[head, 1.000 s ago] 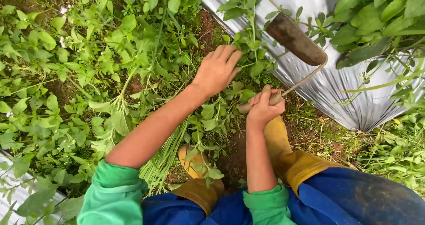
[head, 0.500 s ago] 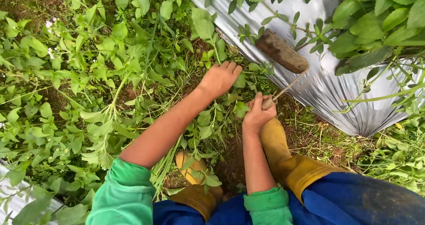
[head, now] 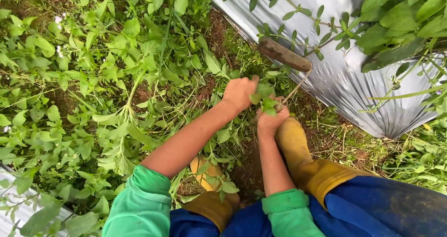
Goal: The person uses a hand hoe to loosen soil and remove weeds from a garden bed. They pull the uprooted weeds by hand and toss them aside while working along a row covered with white plastic sheeting.
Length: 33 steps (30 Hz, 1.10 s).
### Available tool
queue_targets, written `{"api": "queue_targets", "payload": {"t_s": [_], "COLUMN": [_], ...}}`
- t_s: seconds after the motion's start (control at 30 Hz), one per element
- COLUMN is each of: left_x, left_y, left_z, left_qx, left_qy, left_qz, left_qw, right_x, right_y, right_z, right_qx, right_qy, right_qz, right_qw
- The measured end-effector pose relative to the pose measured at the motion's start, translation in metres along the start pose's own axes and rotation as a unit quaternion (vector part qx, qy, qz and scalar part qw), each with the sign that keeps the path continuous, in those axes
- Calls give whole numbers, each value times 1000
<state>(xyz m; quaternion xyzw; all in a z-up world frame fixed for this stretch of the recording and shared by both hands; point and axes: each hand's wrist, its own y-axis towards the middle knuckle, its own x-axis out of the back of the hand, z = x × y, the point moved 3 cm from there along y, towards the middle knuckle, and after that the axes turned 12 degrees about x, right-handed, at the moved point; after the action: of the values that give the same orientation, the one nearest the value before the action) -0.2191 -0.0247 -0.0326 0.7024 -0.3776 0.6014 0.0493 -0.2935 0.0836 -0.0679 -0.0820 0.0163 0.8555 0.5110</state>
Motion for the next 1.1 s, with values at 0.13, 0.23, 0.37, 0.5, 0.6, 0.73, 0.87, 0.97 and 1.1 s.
{"api": "queue_targets", "payload": {"t_s": [0.13,0.23,0.37,0.5,0.6,0.73,0.87,0.97,1.1], "left_x": [8,-1,22,4,-10,-11,0,-56,-65], "left_y": [5,6,0,-2,-9,-6,-16,-3,-27], "left_z": [5,5,1,2,2,15,6,28,68], "left_qx": [27,34,27,20,22,16,6,16,27], "left_qy": [15,-4,1,16,27,18,17,93,177], "left_qz": [46,52,88,43,53,35,-21,28,67], "left_qw": [998,998,996,999,998,999,1000,995,982], "right_x": [23,11,-16,20,-5,-26,-3,24,-4], "right_y": [-15,-8,-1,-26,-30,-2,-8,-46,-35], "right_z": [-27,2,54,-21,34,55,35,-10,21], "right_qx": [27,20,101,-19,55,27,110,33,-9], "right_qy": [-138,-109,-117,-153,-163,-122,-181,-263,-219], "right_qz": [45,33,-7,20,37,6,-18,7,21], "right_qw": [989,993,988,988,984,992,977,964,975]}}
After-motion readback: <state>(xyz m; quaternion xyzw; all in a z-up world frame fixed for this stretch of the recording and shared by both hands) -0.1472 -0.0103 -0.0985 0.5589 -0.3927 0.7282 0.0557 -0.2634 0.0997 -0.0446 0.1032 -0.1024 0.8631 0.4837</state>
